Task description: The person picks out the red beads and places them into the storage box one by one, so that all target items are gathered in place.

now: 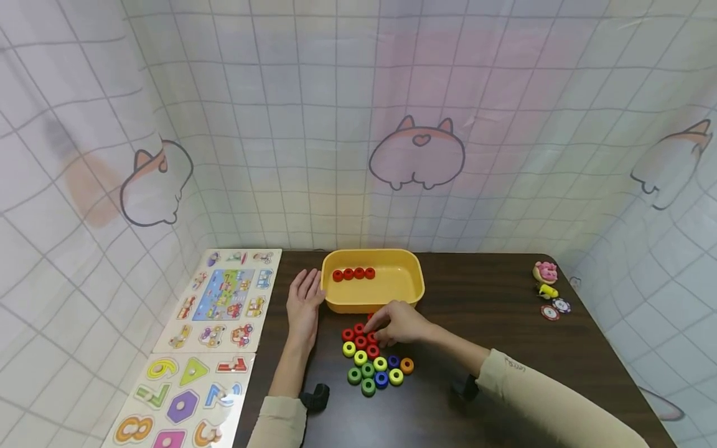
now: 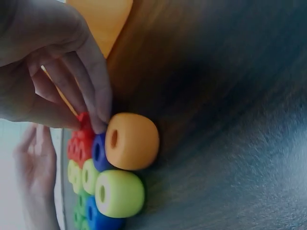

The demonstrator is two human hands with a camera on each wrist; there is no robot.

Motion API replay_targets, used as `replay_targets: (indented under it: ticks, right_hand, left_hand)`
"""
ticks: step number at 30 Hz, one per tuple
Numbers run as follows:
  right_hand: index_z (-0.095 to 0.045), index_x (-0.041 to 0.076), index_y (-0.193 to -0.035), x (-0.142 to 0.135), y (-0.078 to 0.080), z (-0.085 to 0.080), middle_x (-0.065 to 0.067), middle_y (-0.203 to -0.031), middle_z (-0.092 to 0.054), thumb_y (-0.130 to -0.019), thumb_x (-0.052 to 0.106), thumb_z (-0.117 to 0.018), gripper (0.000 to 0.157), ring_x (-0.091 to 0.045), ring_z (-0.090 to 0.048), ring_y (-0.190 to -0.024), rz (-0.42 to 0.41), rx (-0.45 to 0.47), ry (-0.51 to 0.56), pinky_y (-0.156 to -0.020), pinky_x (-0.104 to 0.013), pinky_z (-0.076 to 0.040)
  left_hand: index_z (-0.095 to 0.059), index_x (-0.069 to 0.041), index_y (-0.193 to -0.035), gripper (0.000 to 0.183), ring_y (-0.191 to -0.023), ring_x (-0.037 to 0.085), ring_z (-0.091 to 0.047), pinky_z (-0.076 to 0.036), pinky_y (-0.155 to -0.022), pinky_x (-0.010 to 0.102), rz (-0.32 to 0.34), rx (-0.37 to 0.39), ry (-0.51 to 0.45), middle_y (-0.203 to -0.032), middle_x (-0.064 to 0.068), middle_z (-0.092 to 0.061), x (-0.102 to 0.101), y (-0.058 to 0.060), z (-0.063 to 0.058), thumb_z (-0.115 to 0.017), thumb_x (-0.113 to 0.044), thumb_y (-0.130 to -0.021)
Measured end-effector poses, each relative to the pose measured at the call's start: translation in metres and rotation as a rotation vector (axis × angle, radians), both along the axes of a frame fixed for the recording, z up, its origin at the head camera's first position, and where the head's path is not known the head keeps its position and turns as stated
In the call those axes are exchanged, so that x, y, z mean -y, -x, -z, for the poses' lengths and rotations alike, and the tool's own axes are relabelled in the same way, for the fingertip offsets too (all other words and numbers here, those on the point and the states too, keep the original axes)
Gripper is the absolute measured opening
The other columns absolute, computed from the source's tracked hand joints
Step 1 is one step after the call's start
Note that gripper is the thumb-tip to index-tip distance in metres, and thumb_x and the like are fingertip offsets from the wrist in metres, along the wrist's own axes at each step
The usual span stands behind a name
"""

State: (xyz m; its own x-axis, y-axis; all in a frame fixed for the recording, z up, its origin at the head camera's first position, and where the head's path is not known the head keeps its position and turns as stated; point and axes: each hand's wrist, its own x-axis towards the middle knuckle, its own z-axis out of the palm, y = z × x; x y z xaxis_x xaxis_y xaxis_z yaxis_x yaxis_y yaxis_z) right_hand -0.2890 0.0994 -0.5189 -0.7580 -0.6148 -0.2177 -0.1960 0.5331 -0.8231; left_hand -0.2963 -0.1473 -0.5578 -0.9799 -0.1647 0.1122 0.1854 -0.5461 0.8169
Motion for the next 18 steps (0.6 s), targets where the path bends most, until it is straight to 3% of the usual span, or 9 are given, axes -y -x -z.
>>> replay_targets:
  ticks: [4, 8, 13, 18]
  right_hand:
    - [-0.077, 0.011, -0.102, 0.003, 0.000, 0.006, -0.007, -0.097, -0.074, -0.088, 0.003, -0.070, 0.017, -0.032, -0.072, -0.072, 0.022, 0.045, 0.023, -0.065, -0.046, -0.060]
    - [-0.076, 0.008, -0.101, 0.003, 0.005, 0.001, -0.009, -0.093, -0.074, -0.088, 0.002, -0.070, 0.016, -0.036, -0.072, -0.072, 0.028, 0.096, 0.043, -0.065, -0.049, -0.060]
    - [-0.073, 0.000, -0.106, -0.001, 0.017, -0.023, -0.015, -0.098, -0.073, -0.088, 0.000, -0.068, 0.019, -0.040, -0.071, -0.076, -0.015, 0.192, 0.098, -0.070, -0.055, -0.057]
    - [-0.071, 0.000, -0.112, -0.005, 0.042, -0.051, -0.016, -0.103, -0.073, -0.089, 0.002, -0.068, 0.023, -0.040, -0.071, -0.081, -0.017, 0.242, 0.130, -0.077, -0.058, -0.055]
  left_hand:
    - [-0.026, -0.008, -0.150, 0.068, -0.143, 0.030, -0.033, -0.032, -0.112, 0.044, 0.004, -0.007, -0.003, -0.153, 0.018, -0.035, 0.000, 0.000, 0.001, -0.052, 0.016, -0.092]
    - [-0.025, -0.006, -0.150, 0.070, -0.143, 0.031, -0.032, -0.029, -0.113, 0.047, 0.003, -0.014, -0.020, -0.153, 0.020, -0.033, 0.000, 0.000, 0.001, -0.054, 0.016, -0.091]
    - [-0.027, -0.007, -0.149, 0.070, -0.142, 0.029, -0.035, -0.028, -0.113, 0.049, -0.010, 0.000, -0.032, -0.150, 0.016, -0.038, -0.001, 0.002, 0.004, -0.057, 0.015, -0.090]
    - [-0.030, -0.011, -0.148, 0.067, -0.140, 0.027, -0.038, -0.029, -0.113, 0.049, -0.034, -0.004, -0.023, -0.149, 0.013, -0.041, -0.002, 0.006, 0.011, -0.054, 0.016, -0.091]
